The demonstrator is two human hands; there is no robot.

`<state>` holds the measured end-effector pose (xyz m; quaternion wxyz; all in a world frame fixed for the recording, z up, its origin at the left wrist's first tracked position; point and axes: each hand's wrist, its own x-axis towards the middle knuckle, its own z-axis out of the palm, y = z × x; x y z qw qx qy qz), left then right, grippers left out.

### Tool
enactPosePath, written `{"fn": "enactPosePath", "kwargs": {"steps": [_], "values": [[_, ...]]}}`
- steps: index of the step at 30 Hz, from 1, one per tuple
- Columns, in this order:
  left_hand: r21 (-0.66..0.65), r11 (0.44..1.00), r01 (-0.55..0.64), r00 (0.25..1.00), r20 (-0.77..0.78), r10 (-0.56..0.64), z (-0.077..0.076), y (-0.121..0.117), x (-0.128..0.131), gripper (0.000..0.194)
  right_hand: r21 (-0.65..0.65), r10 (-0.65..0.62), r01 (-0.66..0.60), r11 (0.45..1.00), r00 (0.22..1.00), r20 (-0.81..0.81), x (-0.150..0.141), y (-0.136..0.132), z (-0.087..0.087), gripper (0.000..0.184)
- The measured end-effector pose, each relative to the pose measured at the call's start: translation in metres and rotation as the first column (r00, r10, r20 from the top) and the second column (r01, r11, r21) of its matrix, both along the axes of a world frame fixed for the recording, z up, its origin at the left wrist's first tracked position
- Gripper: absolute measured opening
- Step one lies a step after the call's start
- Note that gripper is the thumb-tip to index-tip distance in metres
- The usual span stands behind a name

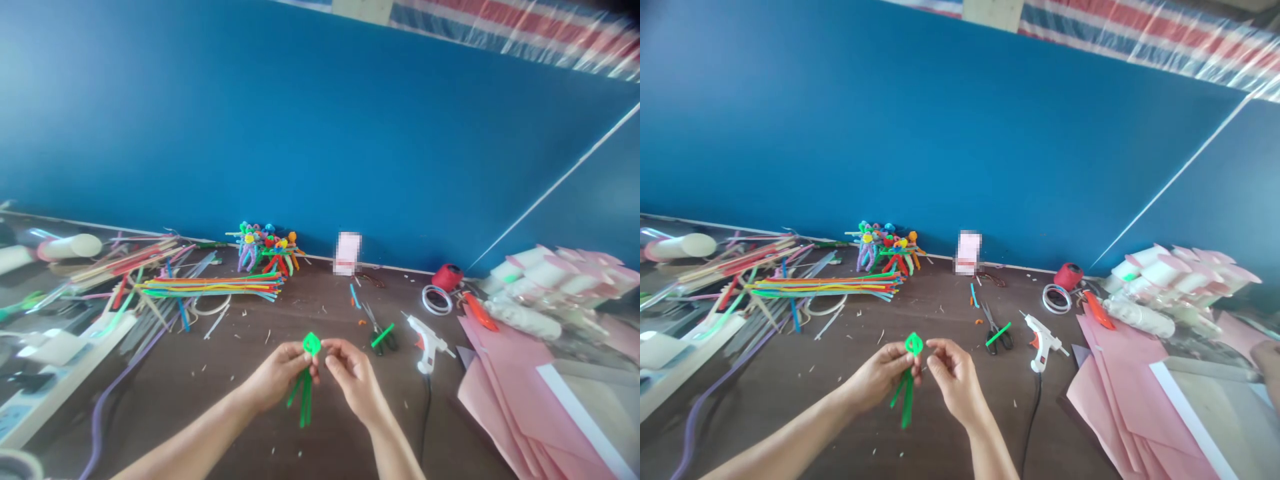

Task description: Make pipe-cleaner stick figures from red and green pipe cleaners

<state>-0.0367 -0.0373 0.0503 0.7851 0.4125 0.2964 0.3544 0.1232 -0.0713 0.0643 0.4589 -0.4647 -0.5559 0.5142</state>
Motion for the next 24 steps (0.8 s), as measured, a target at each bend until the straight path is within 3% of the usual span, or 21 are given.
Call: {"fn": "enactPosePath", "kwargs": {"steps": [3, 6, 12, 17, 21, 24], "values": [[-0.265, 0.938, -0.222, 0.929, 0.234, 0.286, -0.002, 0.009, 0.007, 0.006, -0.111, -0.059, 0.059, 0.992, 0.998, -0.003, -0.005, 0.003, -0.016, 0.034], [-0.367, 0.894, -0.255, 0.881, 0.293, 0.371, -0.001, 0.016, 0.011, 0.004, -0.263, 0.015, -0.033, 0.964, 0.998, -0.069, -0.015, 0.002, -0.027, 0.041], [-0.344, 0.913, -0.219, 0.919, 0.242, 0.312, 0.001, 0.017, 0.010, 0.004, -0.419, 0.038, -0.170, 0.892, 0.952, -0.304, -0.032, 0.002, -0.029, 0.045], [-0.348, 0.928, -0.130, 0.972, 0.140, 0.189, -0.001, 0.015, 0.007, 0.014, -0.470, -0.001, -0.360, 0.806, 0.793, -0.610, -0.032, 0.006, -0.028, 0.054], [-0.342, 0.929, -0.141, 0.973, 0.126, 0.194, -0.001, 0.014, 0.005, 0.012, -0.426, 0.013, -0.337, 0.840, 0.797, -0.604, -0.033, 0.006, -0.031, 0.034], [-0.365, 0.915, -0.171, 0.967, 0.114, 0.226, 0.000, 0.014, 0.003, 0.007, -0.466, -0.016, -0.316, 0.826, 0.814, -0.581, -0.037, 0.005, -0.034, 0.024]]}}
